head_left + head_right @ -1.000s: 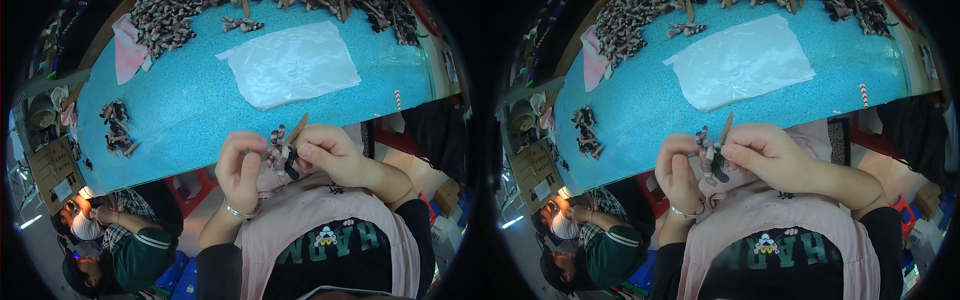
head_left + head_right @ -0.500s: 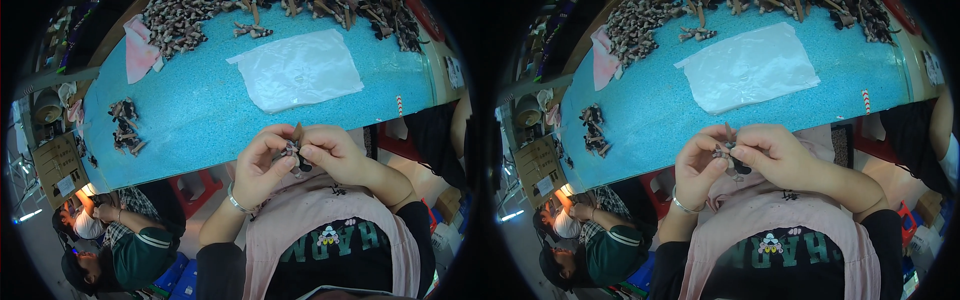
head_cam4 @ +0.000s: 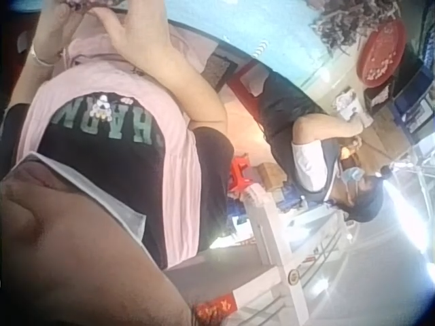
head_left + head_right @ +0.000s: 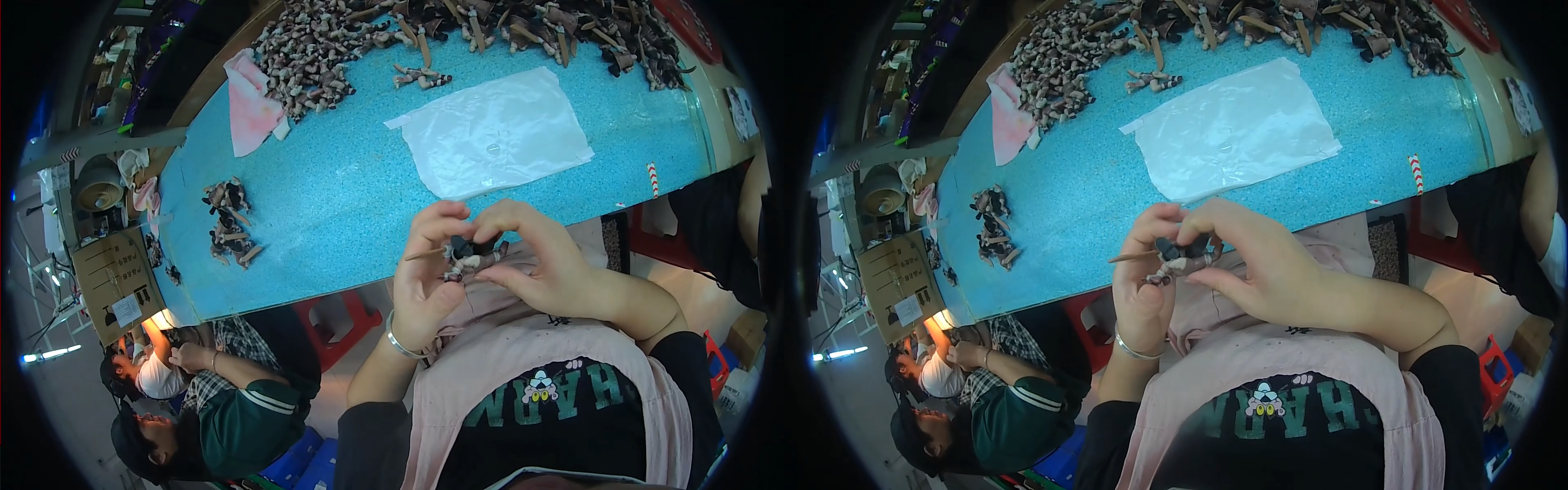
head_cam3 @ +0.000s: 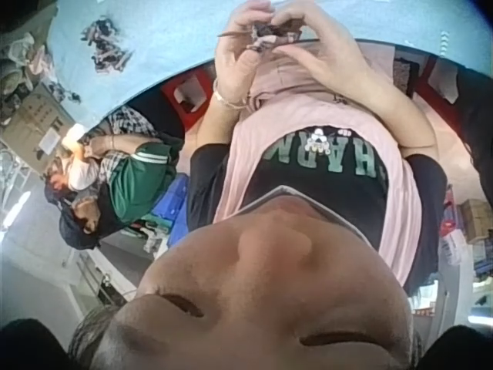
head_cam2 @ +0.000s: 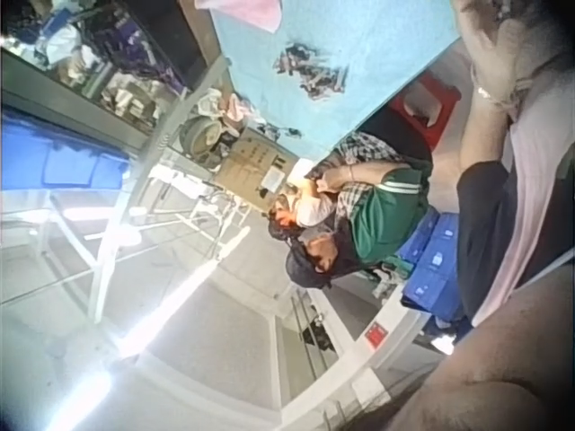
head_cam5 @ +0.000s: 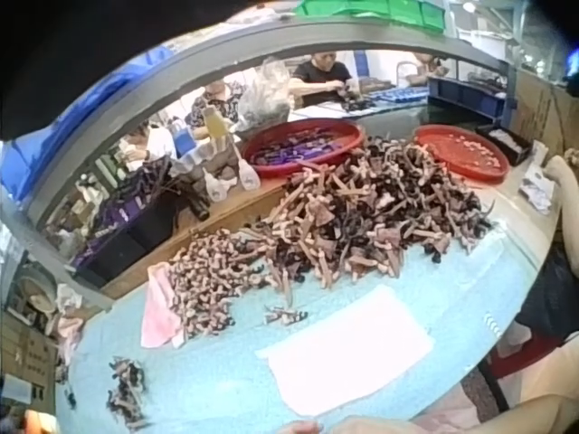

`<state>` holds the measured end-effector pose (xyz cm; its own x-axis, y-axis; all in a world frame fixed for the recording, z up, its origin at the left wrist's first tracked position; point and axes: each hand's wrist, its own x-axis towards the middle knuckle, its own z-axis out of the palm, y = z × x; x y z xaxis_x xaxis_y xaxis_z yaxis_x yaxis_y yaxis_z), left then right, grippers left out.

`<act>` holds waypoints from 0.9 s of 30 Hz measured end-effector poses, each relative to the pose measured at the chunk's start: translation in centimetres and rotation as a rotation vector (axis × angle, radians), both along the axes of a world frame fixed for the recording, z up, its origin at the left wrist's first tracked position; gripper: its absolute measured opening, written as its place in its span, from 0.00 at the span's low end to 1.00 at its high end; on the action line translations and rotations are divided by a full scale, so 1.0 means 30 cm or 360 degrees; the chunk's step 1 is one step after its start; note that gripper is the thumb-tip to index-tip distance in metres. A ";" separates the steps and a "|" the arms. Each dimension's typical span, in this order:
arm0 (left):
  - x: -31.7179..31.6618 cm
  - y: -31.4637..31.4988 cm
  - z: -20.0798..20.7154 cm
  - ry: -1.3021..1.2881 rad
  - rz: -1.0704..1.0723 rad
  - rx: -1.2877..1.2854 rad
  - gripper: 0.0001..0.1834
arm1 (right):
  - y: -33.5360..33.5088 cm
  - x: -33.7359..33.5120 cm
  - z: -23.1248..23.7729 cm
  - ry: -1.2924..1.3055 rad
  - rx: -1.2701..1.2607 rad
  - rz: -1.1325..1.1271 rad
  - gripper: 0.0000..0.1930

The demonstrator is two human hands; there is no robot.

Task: The person applies adhesive from a bottle onto toy figure components, attaches the pieces together by hand to assemble the figurines, and lines them up on the table.

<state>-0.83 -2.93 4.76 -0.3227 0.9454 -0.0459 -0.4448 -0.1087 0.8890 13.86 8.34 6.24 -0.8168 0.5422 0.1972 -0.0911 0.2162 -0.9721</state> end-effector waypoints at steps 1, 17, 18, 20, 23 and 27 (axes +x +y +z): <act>-0.014 0.000 -0.005 0.0041 -0.0121 0.0008 0.29 | -0.005 0.000 0.007 -0.0001 -0.0004 0.0000 0.19; -0.007 0.019 -0.026 0.0296 -0.0071 0.0041 0.23 | 0.006 -0.033 -0.015 0.0109 0.0188 -0.0129 0.21; 0.002 0.019 -0.041 0.0224 -0.0055 0.0062 0.23 | 0.010 -0.032 -0.017 0.0079 0.0199 -0.0150 0.20; -0.013 0.024 -0.045 0.0287 -0.0108 0.0046 0.22 | 0.009 -0.030 -0.028 0.0072 0.0125 -0.0130 0.20; -0.043 0.033 -0.021 0.0432 -0.0074 0.0094 0.21 | 0.028 -0.043 -0.012 0.0061 0.0078 -0.0011 0.21; -0.167 0.023 0.048 0.1673 0.0209 -0.0003 0.21 | 0.071 -0.091 0.043 -0.0007 0.0166 -0.0035 0.21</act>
